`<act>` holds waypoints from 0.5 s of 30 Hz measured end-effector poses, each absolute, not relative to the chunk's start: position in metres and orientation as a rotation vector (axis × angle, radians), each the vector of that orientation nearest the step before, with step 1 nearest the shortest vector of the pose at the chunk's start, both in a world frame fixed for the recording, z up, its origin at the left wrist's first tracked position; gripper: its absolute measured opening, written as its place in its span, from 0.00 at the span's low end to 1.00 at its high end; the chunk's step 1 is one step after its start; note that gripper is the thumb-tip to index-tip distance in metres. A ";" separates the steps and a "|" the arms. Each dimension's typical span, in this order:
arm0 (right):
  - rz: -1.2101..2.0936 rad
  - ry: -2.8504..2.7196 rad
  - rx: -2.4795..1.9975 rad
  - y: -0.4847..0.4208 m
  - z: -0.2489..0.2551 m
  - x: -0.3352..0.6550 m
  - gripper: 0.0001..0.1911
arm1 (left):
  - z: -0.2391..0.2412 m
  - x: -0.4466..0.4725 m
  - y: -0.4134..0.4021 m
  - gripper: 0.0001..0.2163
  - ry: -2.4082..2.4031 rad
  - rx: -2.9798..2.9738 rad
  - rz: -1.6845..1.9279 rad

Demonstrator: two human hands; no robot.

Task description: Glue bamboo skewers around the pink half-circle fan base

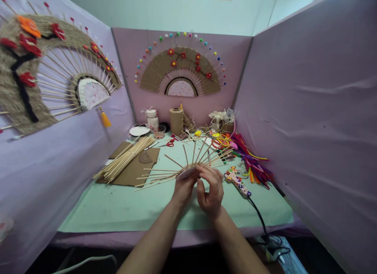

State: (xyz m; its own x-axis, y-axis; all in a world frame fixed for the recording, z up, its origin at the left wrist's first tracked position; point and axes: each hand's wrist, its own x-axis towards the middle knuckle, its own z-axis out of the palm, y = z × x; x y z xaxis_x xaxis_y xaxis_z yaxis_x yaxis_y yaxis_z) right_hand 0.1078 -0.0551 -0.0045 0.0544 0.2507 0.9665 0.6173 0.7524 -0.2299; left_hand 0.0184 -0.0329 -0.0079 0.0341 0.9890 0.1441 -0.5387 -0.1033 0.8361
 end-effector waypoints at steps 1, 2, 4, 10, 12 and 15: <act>-0.319 -1.528 -0.732 -0.055 -0.004 0.108 0.14 | -0.009 0.018 -0.032 0.08 0.682 0.915 1.464; -0.319 -1.528 -0.734 -0.055 -0.004 0.108 0.14 | -0.010 0.018 -0.032 0.08 0.700 0.928 1.464; -0.322 -1.525 -0.735 -0.055 -0.003 0.109 0.14 | -0.012 0.016 -0.032 0.08 0.741 0.957 1.454; -0.334 -1.549 -0.756 -0.056 -0.003 0.113 0.14 | -0.011 0.012 -0.034 0.10 0.837 0.982 1.409; -0.338 -1.542 -0.749 -0.057 -0.004 0.114 0.15 | -0.008 0.014 -0.034 0.10 0.813 0.945 1.417; -0.357 -1.497 -0.706 -0.059 -0.005 0.115 0.17 | -0.004 0.018 -0.035 0.11 0.693 0.850 1.433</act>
